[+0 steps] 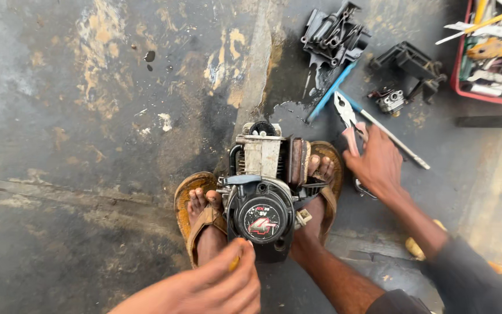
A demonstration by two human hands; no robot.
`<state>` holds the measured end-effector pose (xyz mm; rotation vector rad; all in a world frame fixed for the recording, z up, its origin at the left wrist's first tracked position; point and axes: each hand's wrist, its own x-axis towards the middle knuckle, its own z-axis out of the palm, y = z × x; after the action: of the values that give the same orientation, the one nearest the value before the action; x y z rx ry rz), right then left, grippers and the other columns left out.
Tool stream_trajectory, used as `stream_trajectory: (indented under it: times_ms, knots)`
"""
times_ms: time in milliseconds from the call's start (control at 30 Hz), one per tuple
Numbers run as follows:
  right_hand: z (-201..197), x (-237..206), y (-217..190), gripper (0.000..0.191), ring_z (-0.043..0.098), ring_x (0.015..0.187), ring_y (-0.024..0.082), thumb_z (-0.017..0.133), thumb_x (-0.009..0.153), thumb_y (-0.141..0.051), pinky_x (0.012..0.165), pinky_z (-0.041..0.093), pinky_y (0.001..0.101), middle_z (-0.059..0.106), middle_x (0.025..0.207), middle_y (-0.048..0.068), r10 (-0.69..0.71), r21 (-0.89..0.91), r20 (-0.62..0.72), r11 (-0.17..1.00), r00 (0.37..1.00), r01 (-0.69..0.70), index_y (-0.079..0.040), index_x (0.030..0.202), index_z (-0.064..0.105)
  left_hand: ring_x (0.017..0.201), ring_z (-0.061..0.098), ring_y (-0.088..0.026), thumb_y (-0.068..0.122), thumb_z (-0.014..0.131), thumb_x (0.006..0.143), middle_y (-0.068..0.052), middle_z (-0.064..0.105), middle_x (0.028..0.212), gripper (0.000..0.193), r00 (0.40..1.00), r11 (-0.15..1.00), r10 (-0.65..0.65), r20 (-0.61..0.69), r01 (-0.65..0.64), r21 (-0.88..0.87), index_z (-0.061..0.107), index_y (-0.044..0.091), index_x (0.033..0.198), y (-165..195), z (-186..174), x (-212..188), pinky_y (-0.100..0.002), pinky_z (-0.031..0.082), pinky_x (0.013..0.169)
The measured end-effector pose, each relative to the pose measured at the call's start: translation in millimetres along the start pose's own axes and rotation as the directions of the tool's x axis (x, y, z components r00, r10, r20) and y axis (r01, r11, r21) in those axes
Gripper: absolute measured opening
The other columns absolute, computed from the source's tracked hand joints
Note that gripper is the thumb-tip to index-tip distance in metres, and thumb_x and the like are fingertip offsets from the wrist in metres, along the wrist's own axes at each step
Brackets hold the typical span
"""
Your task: The person disassembles a small motor by removing the side cover with a screwdriver, then uses a hammer to tap and loosen internal components. The person continues to remove parts and adjust the motor housing on the floor.
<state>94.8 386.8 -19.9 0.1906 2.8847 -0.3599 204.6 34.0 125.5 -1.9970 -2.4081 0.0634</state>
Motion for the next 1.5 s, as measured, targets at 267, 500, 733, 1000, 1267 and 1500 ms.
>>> stream_trajectory:
  times_ms: [267, 500, 733, 1000, 1267, 1500]
  knots:
    - [-11.9, 9.8, -2.8, 0.071, 0.053, 0.113, 0.034, 0.082, 0.072, -0.031, 0.093, 0.046, 0.0511, 0.057, 0.117, 0.019, -0.250, -0.324, 0.060, 0.911, 0.966, 0.256, 0.003, 0.129, 0.057, 0.108, 0.059, -0.032, 0.018, 0.051, 0.090, -0.011, 0.057, 0.102, 0.019, 0.955, 0.978, 0.200, 0.218, -0.182, -0.097, 0.053, 0.005, 0.104, 3.8, -0.9, 34.6, -0.048, 0.044, 0.099]
    - [-51.5, -56.9, -71.3, 0.090, 0.048, 0.138, 0.038, 0.079, 0.076, -0.061, 0.116, 0.037, 0.0522, 0.050, 0.146, 0.020, -0.831, 0.461, -0.066, 0.466, 0.553, 0.755, -0.013, 0.147, 0.052, 0.093, 0.061, -0.031, 0.020, 0.050, 0.093, -0.011, 0.055, 0.092, 0.016, 0.949, 0.965, 0.228, 0.218, -0.191, -0.182, 0.053, 0.005, 0.096, 8.0, -0.8, 34.0, -0.046, 0.048, 0.087]
    - [-16.8, -78.0, -69.1, 0.084, 0.056, 0.122, 0.041, 0.077, 0.080, -0.063, 0.103, 0.046, 0.0491, 0.049, 0.150, 0.024, -0.900, 0.337, -0.047, 0.394, 0.433, 0.855, -0.015, 0.146, 0.056, 0.089, 0.063, -0.029, 0.023, 0.050, 0.089, -0.007, 0.055, 0.087, 0.012, 0.993, 0.991, 0.067, 0.100, -0.055, -0.125, 0.052, 0.011, 0.088, 21.6, -11.3, 42.0, -0.040, 0.048, 0.085]
    - [-6.0, -98.7, -53.5, 0.084, 0.058, 0.126, 0.044, 0.077, 0.083, -0.061, 0.104, 0.046, 0.0503, 0.050, 0.145, 0.031, -0.882, 0.339, -0.177, 0.362, 0.437, 0.868, -0.001, 0.137, 0.054, 0.074, 0.062, -0.025, 0.022, 0.050, 0.090, -0.007, 0.055, 0.077, 0.014, 0.981, 0.993, 0.065, 0.184, -0.046, -0.107, 0.051, 0.009, 0.086, 34.1, -23.2, 53.0, -0.036, 0.047, 0.078]
    - [-11.3, -101.6, -51.4, 0.086, 0.059, 0.122, 0.043, 0.077, 0.082, -0.063, 0.099, 0.046, 0.0491, 0.050, 0.144, 0.032, -0.880, 0.327, -0.152, 0.384, 0.449, 0.863, 0.001, 0.134, 0.054, 0.064, 0.062, -0.023, 0.028, 0.048, 0.091, -0.005, 0.052, 0.065, 0.021, 0.998, 0.999, -0.028, 0.056, 0.031, -0.043, 0.048, 0.012, 0.078, 25.3, -33.8, 59.9, -0.042, 0.054, 0.070]
    - [-14.5, -101.4, -53.5, 0.086, 0.059, 0.116, 0.043, 0.077, 0.081, -0.062, 0.099, 0.046, 0.0485, 0.050, 0.146, 0.030, -0.875, 0.325, -0.136, 0.404, 0.465, 0.855, 0.000, 0.136, 0.054, 0.066, 0.059, -0.020, 0.022, 0.054, 0.091, -0.003, 0.050, 0.068, 0.015, 0.998, 0.997, -0.059, 0.025, 0.060, -0.050, 0.047, 0.013, 0.082, 23.5, -35.3, 60.5, -0.038, 0.052, 0.069]
